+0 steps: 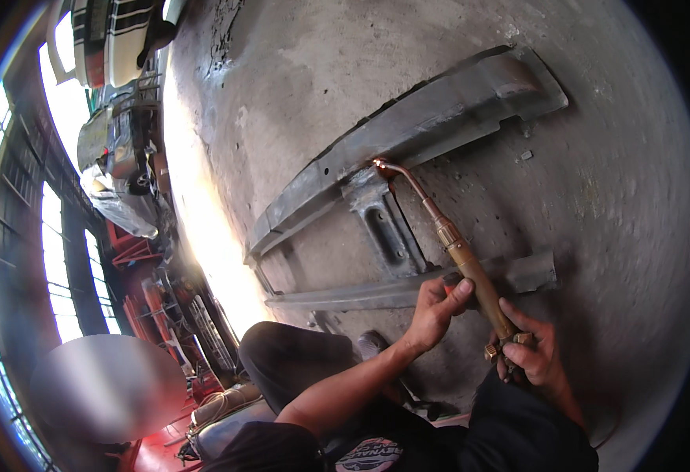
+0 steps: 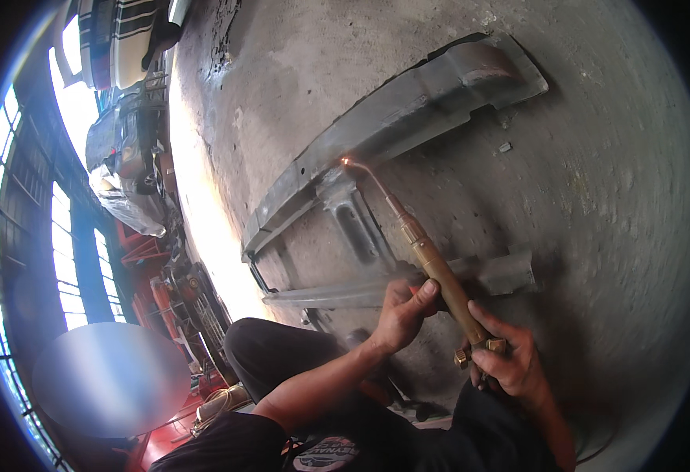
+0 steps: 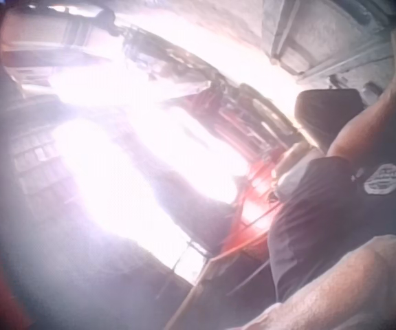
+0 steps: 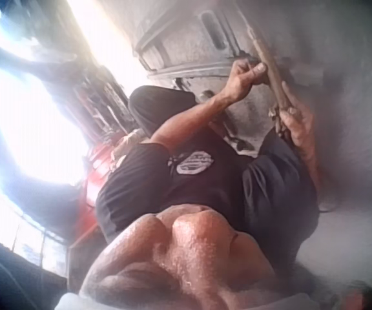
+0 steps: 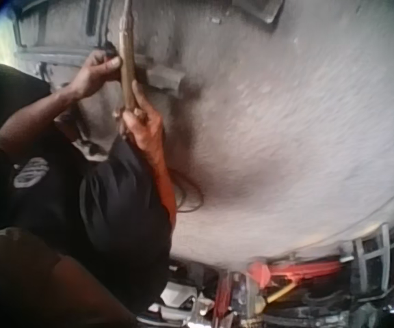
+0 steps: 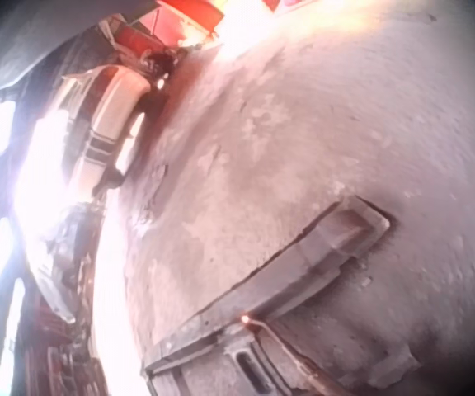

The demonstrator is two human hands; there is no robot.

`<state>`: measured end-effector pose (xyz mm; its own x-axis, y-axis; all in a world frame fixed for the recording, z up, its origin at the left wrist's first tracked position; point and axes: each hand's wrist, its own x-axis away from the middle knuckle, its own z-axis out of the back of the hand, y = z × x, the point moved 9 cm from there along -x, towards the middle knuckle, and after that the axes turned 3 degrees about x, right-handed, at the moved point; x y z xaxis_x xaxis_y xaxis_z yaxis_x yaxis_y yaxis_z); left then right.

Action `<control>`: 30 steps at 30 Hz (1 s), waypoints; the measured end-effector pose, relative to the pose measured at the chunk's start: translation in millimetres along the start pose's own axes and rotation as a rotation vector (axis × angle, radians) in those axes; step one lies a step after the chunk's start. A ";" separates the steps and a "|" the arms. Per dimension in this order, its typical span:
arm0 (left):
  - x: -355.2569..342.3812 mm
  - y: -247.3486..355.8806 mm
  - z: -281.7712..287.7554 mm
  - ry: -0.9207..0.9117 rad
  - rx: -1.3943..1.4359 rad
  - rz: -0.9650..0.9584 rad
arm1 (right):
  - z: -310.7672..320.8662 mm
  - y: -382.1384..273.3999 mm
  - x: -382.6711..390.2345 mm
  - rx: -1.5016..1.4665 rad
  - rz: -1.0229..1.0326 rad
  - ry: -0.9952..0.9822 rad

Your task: The person uses a welding torch to join sections of a metal frame on the floor, then uses a hammer to tap the welded area. The person is sitting on the floor during the task.

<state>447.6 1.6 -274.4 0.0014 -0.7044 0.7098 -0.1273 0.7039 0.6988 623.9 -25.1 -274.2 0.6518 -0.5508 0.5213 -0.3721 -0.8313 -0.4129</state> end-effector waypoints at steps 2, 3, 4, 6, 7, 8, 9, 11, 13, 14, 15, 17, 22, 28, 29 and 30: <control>-0.5 -3.2 3.6 -0.013 0.017 0.005 | -2.1 -1.0 -0.6 -0.006 -0.023 0.013; -2.0 -1.7 0.8 -0.025 0.024 0.003 | -2.6 -1.3 0.2 -0.015 -0.033 0.023; -1.9 -0.1 -0.3 -0.025 0.019 0.007 | -3.9 -0.8 0.3 -0.021 -0.046 0.031; -1.5 8.4 -2.1 -0.029 0.008 0.005 | -6.6 1.7 -1.5 -0.037 0.013 0.011; -1.5 11.2 -4.7 -0.045 0.043 0.002 | -5.6 4.1 -1.1 -0.042 0.033 0.005; -1.1 14.7 -6.1 -0.061 0.079 -0.002 | -4.3 5.3 -2.5 -0.026 0.042 0.008; -1.0 16.5 -6.3 -0.077 0.112 -0.006 | -5.5 8.5 -3.9 -0.047 0.046 0.005; -1.8 10.1 -2.3 -0.045 0.117 -0.010 | -7.1 10.1 -4.5 -0.086 0.057 0.002; -3.1 3.8 -0.6 -0.027 0.135 -0.025 | -8.7 10.1 -3.6 -0.114 0.059 0.000; -4.5 3.1 -1.8 -0.028 0.146 -0.043 | -10.3 8.9 -3.6 -0.114 0.076 0.016; -3.5 1.7 -2.9 -0.025 0.159 -0.058 | -11.1 8.3 -2.0 -0.115 0.089 0.031; -6.5 -7.4 -0.8 -0.044 0.120 -0.068 | -10.9 9.3 0.4 -0.111 0.100 0.025; -6.4 -6.6 -8.2 -0.127 0.180 -0.050 | -13.9 5.8 3.7 -0.089 0.138 0.069; -6.3 -5.8 -3.2 -0.090 0.206 -0.105 | -25.6 0.9 1.9 -0.055 0.160 0.047; -7.6 -10.2 -1.0 -0.095 0.197 -0.097 | -25.9 2.4 1.8 -0.054 0.163 0.041; -8.2 -9.3 -2.1 -0.106 0.189 -0.088 | -25.9 1.8 2.9 -0.052 0.169 0.040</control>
<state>450.8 1.1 -286.5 -0.0819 -0.7749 0.6267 -0.3146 0.6168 0.7216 608.0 -30.1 -254.1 0.5507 -0.6850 0.4769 -0.5085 -0.7285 -0.4591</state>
